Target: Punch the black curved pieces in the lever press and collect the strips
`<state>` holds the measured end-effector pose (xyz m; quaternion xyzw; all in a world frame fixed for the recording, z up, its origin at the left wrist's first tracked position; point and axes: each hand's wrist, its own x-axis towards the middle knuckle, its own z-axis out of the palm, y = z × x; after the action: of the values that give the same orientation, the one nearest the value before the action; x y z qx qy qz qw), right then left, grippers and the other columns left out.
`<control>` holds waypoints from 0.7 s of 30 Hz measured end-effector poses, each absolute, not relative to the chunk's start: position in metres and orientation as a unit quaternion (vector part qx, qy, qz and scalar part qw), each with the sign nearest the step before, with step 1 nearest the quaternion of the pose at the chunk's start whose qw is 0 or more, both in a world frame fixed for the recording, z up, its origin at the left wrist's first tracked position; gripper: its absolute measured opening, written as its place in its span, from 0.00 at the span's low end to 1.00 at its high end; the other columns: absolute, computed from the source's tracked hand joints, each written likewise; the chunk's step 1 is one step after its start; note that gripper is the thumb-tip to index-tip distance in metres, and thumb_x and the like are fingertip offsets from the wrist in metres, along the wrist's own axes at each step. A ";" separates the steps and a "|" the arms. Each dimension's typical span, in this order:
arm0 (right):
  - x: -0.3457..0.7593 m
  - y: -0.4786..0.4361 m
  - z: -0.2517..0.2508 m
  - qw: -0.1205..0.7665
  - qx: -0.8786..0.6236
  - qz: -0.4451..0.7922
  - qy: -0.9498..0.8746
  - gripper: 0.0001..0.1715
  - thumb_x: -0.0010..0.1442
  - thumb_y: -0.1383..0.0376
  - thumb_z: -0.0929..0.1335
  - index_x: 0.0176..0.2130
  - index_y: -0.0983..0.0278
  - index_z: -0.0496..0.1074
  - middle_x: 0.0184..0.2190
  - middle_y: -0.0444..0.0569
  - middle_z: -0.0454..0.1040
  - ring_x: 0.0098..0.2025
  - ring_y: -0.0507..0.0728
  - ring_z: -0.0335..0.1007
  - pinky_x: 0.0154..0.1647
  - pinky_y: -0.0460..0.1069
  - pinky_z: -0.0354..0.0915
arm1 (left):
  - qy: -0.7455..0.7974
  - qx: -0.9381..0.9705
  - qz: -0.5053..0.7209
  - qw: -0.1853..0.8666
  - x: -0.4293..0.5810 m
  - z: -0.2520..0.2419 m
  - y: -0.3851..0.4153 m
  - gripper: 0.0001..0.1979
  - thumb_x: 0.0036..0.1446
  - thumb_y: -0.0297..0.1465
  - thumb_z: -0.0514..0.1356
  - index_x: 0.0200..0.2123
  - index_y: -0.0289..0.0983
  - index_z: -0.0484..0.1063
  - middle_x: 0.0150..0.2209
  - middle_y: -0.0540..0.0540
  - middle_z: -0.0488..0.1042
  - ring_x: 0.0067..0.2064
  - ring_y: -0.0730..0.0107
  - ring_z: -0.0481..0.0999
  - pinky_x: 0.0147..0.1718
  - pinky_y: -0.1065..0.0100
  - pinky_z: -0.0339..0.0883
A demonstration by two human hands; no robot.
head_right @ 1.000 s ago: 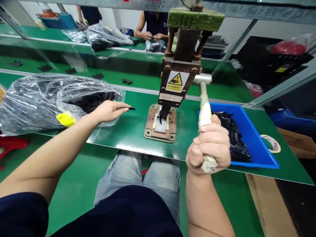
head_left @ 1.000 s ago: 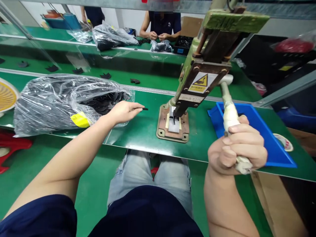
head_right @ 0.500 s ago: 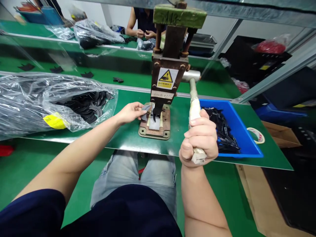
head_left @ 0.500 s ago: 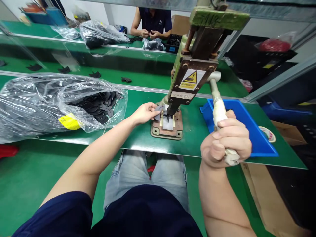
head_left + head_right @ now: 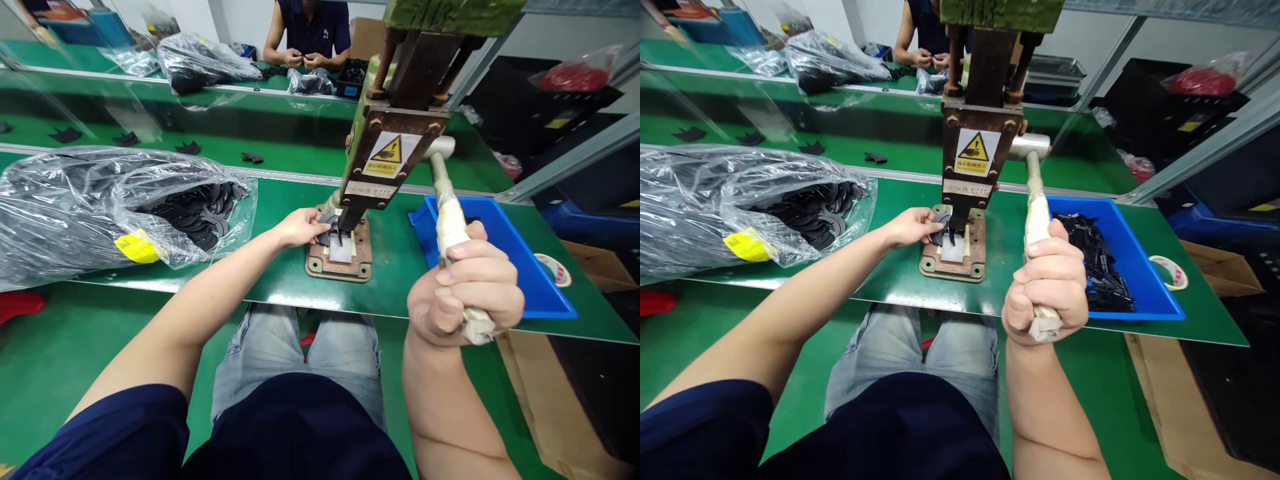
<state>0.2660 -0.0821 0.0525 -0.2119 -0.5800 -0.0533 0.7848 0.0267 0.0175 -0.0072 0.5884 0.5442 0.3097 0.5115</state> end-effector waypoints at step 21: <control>0.261 -0.076 0.067 0.778 -0.227 -0.100 -0.577 0.20 0.61 0.48 0.69 0.28 0.56 0.63 0.21 0.41 0.53 0.31 0.54 0.68 0.55 0.64 0.77 | 0.565 0.444 0.214 0.662 0.032 0.008 0.030 0.16 0.56 0.32 0.77 0.32 0.36 0.71 0.24 0.45 0.79 0.24 0.67 0.82 0.26 0.73 0.78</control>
<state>0.2606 -0.0758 0.0674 -0.2267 -0.5771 -0.0999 0.7782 0.0315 0.0305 0.0083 0.4438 0.5649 0.2137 0.6621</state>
